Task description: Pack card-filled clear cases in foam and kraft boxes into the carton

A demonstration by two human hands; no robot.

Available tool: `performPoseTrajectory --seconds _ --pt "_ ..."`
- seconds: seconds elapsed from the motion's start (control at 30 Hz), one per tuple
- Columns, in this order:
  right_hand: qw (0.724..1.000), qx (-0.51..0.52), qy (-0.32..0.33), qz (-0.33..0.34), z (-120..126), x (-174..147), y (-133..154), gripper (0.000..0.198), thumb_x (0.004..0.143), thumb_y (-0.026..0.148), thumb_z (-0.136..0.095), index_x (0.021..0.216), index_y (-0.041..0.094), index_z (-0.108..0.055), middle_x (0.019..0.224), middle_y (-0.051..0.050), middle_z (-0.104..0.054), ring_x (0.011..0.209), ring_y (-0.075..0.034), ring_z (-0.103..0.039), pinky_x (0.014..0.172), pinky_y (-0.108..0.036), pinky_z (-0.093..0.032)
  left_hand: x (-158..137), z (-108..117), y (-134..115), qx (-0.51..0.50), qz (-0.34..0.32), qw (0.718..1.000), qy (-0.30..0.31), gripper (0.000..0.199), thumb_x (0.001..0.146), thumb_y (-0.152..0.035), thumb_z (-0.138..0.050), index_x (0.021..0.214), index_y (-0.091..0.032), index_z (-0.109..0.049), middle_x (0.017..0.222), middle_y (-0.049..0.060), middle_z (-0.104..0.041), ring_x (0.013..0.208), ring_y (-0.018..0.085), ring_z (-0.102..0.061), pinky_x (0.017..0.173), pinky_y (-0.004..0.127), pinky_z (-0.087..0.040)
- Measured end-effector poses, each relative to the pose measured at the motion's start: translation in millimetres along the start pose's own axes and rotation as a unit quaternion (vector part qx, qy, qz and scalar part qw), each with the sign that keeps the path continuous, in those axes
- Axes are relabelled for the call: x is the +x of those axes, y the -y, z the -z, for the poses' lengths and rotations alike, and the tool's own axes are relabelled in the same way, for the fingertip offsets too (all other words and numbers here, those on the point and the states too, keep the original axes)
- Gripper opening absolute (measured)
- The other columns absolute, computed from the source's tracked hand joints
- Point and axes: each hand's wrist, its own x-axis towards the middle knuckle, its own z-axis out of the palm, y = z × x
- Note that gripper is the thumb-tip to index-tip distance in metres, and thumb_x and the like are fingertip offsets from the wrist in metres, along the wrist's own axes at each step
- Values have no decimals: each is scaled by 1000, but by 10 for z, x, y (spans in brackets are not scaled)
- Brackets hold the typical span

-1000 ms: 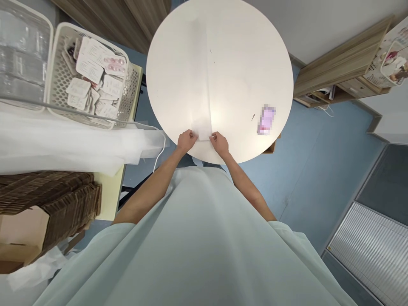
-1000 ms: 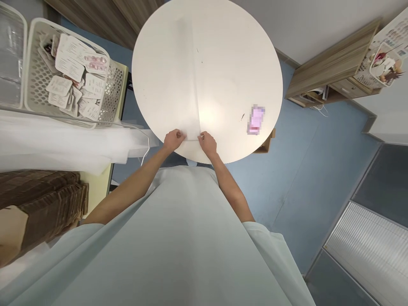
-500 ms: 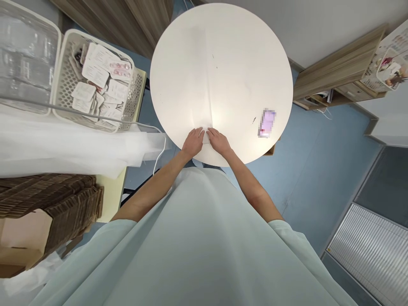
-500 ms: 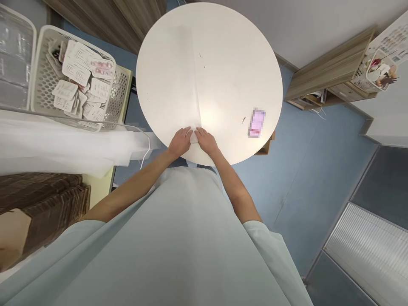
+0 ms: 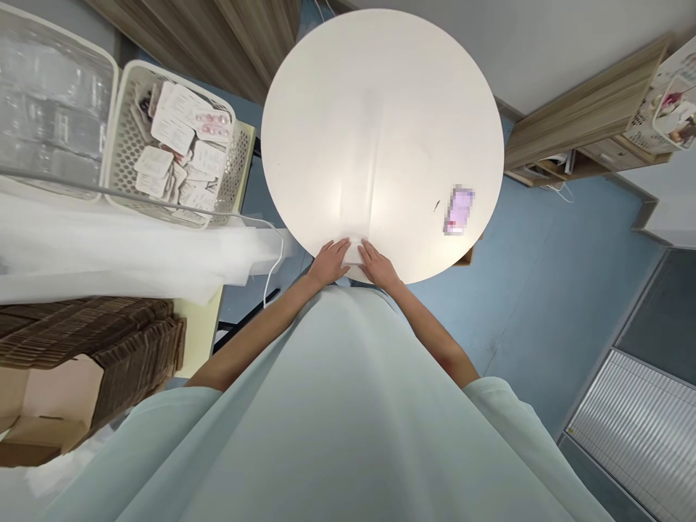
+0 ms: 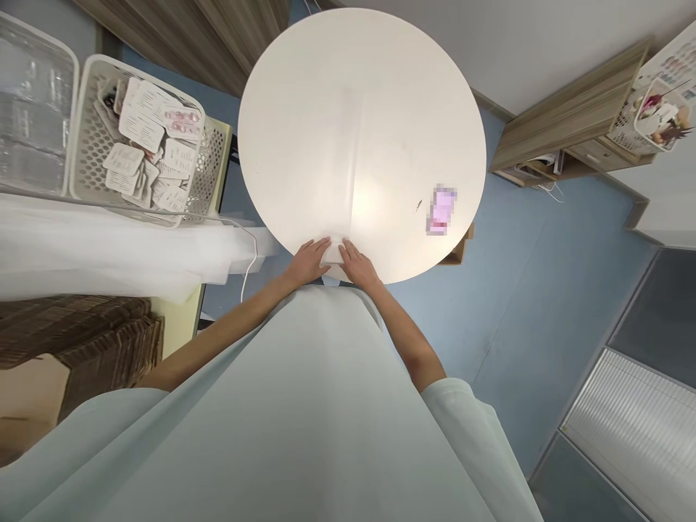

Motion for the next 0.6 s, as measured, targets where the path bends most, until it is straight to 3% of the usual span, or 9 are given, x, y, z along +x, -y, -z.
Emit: performPoseTrajectory --seconds 0.2,0.3,0.43,0.53,0.6 --pt "998 55 -21 -13 -26 -144 -42 60 117 40 -47 172 15 -45 185 -18 -36 171 -30 -40 133 -49 -50 -6 4 -28 -64 42 997 -22 73 94 -33 -67 165 -18 -56 172 15 -57 159 33 -55 137 54 -36" --pt "992 98 -43 -62 46 -83 -42 55 120 44 -39 170 21 -49 178 -13 -50 161 -28 -54 122 -45 -58 87 95 -42 -126 107 985 -54 59 97 -41 -69 152 -20 -68 158 13 -70 148 34 -65 129 49 -47" --pt "978 134 -75 -138 182 143 -27 46 121 47 -39 149 23 -66 149 -12 -73 127 -27 -74 108 -40 -61 257 216 -34 -179 200 961 -71 41 98 -57 -70 122 -25 -78 124 11 -83 121 36 -76 107 47 -59" --pt "968 146 -98 -178 264 343 -29 42 121 47 -42 127 21 -74 135 -12 -74 110 -23 -76 99 -34 -59 405 243 5 -158 240 955 -69 36 99 -60 -67 98 -25 -74 106 13 -81 106 36 -75 97 49 -59" --pt "963 154 -102 -199 295 454 -41 38 120 46 -47 121 20 -74 131 -11 -74 105 -22 -76 97 -33 -59 496 234 32 -142 247 956 -67 34 101 -57 -65 93 -25 -71 104 14 -79 103 36 -74 95 50 -58"
